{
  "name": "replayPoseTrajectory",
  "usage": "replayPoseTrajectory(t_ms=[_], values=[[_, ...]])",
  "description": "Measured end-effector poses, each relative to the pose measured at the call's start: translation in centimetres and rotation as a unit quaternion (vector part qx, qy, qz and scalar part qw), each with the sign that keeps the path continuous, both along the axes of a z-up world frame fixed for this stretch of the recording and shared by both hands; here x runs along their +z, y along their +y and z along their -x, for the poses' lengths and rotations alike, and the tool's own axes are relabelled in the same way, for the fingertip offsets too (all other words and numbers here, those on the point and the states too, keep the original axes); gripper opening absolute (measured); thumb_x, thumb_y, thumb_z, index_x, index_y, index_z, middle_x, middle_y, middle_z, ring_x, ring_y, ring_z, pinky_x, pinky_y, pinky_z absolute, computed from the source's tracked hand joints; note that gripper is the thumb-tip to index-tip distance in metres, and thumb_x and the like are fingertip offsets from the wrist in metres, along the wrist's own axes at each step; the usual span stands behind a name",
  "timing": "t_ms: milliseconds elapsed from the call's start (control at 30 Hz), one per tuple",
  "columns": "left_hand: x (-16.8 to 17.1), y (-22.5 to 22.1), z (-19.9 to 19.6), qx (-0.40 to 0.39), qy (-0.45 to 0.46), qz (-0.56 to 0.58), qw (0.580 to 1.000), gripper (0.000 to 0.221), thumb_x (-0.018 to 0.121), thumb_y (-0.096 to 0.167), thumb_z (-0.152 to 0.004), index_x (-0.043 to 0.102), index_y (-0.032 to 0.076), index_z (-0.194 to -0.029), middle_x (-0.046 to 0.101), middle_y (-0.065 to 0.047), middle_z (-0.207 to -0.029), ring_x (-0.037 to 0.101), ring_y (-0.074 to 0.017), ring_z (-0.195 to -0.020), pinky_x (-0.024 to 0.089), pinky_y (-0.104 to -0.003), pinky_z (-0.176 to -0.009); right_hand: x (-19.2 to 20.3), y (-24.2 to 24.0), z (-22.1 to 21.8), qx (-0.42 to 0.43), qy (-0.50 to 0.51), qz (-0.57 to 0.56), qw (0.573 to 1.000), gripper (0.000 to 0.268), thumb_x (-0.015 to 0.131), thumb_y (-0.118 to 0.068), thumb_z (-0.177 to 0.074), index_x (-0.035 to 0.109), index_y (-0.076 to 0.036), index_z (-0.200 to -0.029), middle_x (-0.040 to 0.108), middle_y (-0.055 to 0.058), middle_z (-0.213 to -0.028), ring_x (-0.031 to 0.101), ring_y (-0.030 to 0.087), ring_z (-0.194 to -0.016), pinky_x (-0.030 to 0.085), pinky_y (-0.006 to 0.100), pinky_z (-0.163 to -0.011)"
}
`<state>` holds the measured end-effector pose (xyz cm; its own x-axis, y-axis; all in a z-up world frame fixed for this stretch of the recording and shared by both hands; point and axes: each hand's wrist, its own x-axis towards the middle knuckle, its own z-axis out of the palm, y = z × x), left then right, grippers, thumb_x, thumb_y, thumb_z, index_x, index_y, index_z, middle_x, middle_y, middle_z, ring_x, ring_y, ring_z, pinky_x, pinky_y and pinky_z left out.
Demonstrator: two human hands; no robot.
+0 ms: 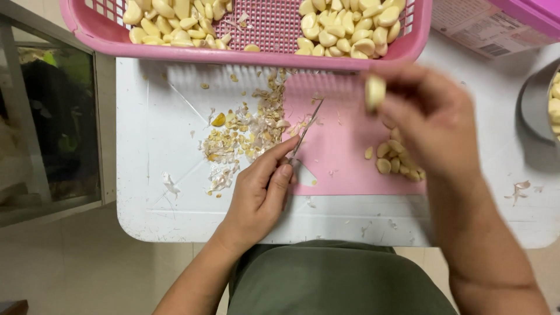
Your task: Trimming the ends of peeled garlic cloves with a knife on a cutting board.
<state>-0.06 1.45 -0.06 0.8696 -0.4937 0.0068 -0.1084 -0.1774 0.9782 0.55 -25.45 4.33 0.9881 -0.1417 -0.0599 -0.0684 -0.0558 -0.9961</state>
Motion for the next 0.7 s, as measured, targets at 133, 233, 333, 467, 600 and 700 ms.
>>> replayPoseTrajectory(t_ms=[133, 233, 333, 467, 600, 700], values=[[0.3, -0.2, 0.4, -0.007, 0.077, 0.037, 0.996, 0.034, 0.044, 0.016, -0.111, 0.054, 0.004, -0.141, 0.068, -0.005, -0.089, 0.057, -0.0093, -0.051, 0.052, -0.024, -0.061, -1.5, -5.5, -8.5, 0.035, -0.155, 0.352, 0.923, 0.016, 0.077, 0.004, -0.125, 0.063, 0.001, -0.119, 0.063, 0.011, -0.106, 0.066, 0.022, -0.099, 0.055, 0.035, -0.081], [-1.2, -0.4, 0.7, 0.008, 0.103, 0.117, 0.988, 0.027, 0.041, 0.009, -0.110, 0.052, -0.002, -0.132, 0.073, -0.015, -0.085, 0.062, -0.0130, -0.044, 0.053, -0.027, -0.041, -0.8, -5.7, -8.9, 0.034, -0.177, 0.371, 0.911, 0.016, 0.077, 0.003, -0.126, 0.063, 0.002, -0.118, 0.063, 0.012, -0.106, 0.065, 0.024, -0.098, 0.053, 0.037, -0.083], [-2.0, -0.1, 0.8, 0.001, 0.173, 0.165, 0.971, 0.019, 0.038, 0.009, -0.111, 0.045, -0.001, -0.126, 0.073, -0.018, -0.085, 0.060, -0.0130, -0.042, 0.051, -0.026, -0.038, 0.0, -5.7, -8.9, 0.037, -0.205, 0.401, 0.892, 0.018, 0.077, 0.001, -0.127, 0.063, 0.003, -0.116, 0.062, 0.013, -0.105, 0.062, 0.027, -0.098, 0.050, 0.039, -0.084], [-3.1, 0.0, 0.9, 0.010, 0.250, 0.254, 0.934, 0.018, 0.036, 0.010, -0.113, 0.041, 0.001, -0.127, 0.072, -0.023, -0.087, 0.060, -0.0145, -0.042, 0.051, -0.024, -0.035, 0.5, -4.4, -8.9, 0.055, -0.229, 0.417, 0.878, 0.021, 0.077, -0.001, -0.129, 0.063, 0.003, -0.114, 0.061, 0.014, -0.103, 0.059, 0.030, -0.097, 0.047, 0.042, -0.086], [-3.0, -0.2, 0.8, 0.009, 0.308, 0.272, 0.912, 0.027, 0.038, 0.012, -0.113, 0.044, -0.003, -0.134, 0.070, -0.026, -0.081, 0.060, -0.0171, -0.040, 0.051, -0.026, -0.033, 0.9, -3.6, -7.8, 0.076, -0.250, 0.455, 0.851, 0.026, 0.076, -0.004, -0.132, 0.064, 0.004, -0.111, 0.059, 0.016, -0.102, 0.055, 0.033, -0.096, 0.042, 0.046, -0.089], [-1.7, -0.5, 0.0, 0.004, 0.344, 0.249, 0.905, 0.029, 0.041, 0.016, -0.112, 0.049, -0.003, -0.133, 0.069, -0.024, -0.080, 0.057, -0.0169, -0.043, 0.051, -0.027, -0.037, 1.7, -3.4, -6.6, 0.086, -0.263, 0.485, 0.830, 0.030, 0.076, -0.006, -0.133, 0.064, 0.005, -0.108, 0.058, 0.017, -0.101, 0.052, 0.036, -0.096, 0.038, 0.048, -0.091]])
